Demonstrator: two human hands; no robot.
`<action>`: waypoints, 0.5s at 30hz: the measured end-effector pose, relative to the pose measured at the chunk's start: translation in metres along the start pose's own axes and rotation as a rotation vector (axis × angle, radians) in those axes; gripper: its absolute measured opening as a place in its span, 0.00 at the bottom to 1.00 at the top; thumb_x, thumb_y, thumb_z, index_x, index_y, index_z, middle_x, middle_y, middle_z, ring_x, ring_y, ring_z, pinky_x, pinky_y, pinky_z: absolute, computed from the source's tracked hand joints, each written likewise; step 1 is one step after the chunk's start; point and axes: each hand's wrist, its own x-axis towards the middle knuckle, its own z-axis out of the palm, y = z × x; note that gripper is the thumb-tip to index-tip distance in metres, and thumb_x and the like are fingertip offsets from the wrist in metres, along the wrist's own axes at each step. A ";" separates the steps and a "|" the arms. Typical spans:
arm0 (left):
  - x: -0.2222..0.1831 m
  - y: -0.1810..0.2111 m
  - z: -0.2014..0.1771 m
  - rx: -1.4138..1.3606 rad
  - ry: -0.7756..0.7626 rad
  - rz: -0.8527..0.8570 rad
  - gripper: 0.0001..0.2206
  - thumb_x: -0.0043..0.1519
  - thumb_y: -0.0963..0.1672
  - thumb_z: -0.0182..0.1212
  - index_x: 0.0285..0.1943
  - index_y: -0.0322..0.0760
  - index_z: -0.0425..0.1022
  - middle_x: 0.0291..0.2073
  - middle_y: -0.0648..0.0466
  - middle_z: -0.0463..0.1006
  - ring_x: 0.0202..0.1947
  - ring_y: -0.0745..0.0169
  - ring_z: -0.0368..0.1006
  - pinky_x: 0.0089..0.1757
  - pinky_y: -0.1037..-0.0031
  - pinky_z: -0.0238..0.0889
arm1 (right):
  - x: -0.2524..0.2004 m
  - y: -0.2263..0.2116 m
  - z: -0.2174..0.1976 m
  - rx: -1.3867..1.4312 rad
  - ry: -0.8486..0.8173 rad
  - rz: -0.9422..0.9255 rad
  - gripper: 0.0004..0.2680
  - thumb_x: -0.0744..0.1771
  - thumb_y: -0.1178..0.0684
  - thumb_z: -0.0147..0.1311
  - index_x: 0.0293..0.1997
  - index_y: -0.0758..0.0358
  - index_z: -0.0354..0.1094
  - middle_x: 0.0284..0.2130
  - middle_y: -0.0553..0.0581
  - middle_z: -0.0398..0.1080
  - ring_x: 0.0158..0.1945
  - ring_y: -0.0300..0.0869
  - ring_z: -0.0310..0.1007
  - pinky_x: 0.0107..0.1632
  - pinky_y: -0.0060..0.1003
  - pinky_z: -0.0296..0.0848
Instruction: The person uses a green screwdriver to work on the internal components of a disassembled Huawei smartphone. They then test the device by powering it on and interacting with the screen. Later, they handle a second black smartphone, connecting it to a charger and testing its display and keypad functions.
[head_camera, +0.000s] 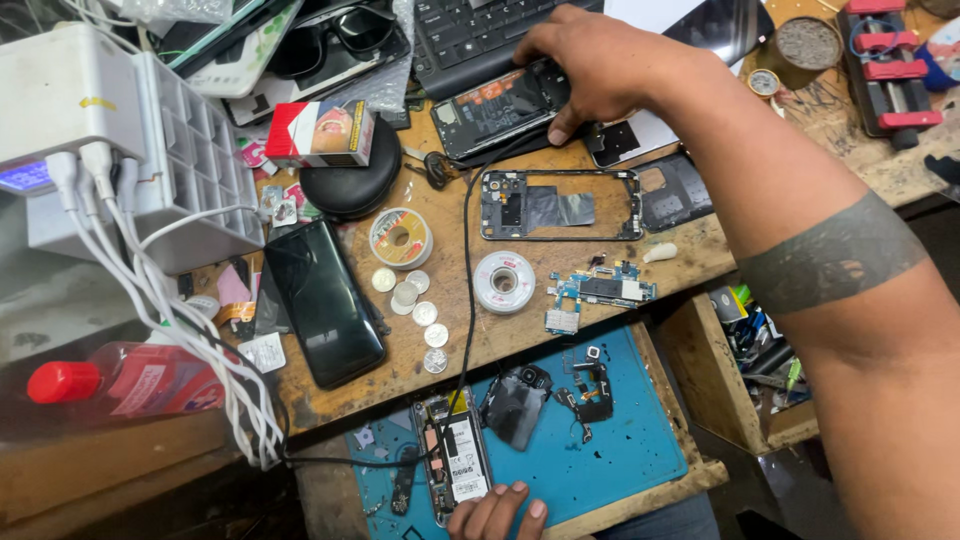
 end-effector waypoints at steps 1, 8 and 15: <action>-0.005 -0.001 0.003 0.002 0.003 -0.003 0.11 0.69 0.48 0.57 0.59 0.60 0.70 0.45 0.65 0.78 0.50 0.70 0.69 0.53 0.69 0.57 | -0.001 -0.002 -0.002 -0.004 -0.006 0.011 0.36 0.51 0.52 0.78 0.65 0.59 0.65 0.58 0.64 0.65 0.63 0.59 0.64 0.62 0.48 0.66; -0.073 -0.038 0.044 -0.043 -0.168 0.072 0.13 0.68 0.50 0.56 0.62 0.58 0.70 0.43 0.62 0.79 0.45 0.66 0.75 0.46 0.67 0.64 | -0.006 -0.010 -0.006 0.042 -0.051 0.098 0.33 0.52 0.53 0.78 0.62 0.54 0.66 0.57 0.63 0.63 0.61 0.59 0.64 0.60 0.48 0.68; -0.091 -0.045 0.059 -0.035 -0.215 0.060 0.14 0.68 0.50 0.55 0.62 0.57 0.70 0.43 0.60 0.80 0.44 0.65 0.76 0.44 0.66 0.66 | -0.006 -0.007 -0.002 0.088 -0.053 0.096 0.30 0.53 0.54 0.77 0.62 0.51 0.68 0.58 0.62 0.63 0.62 0.59 0.64 0.61 0.48 0.67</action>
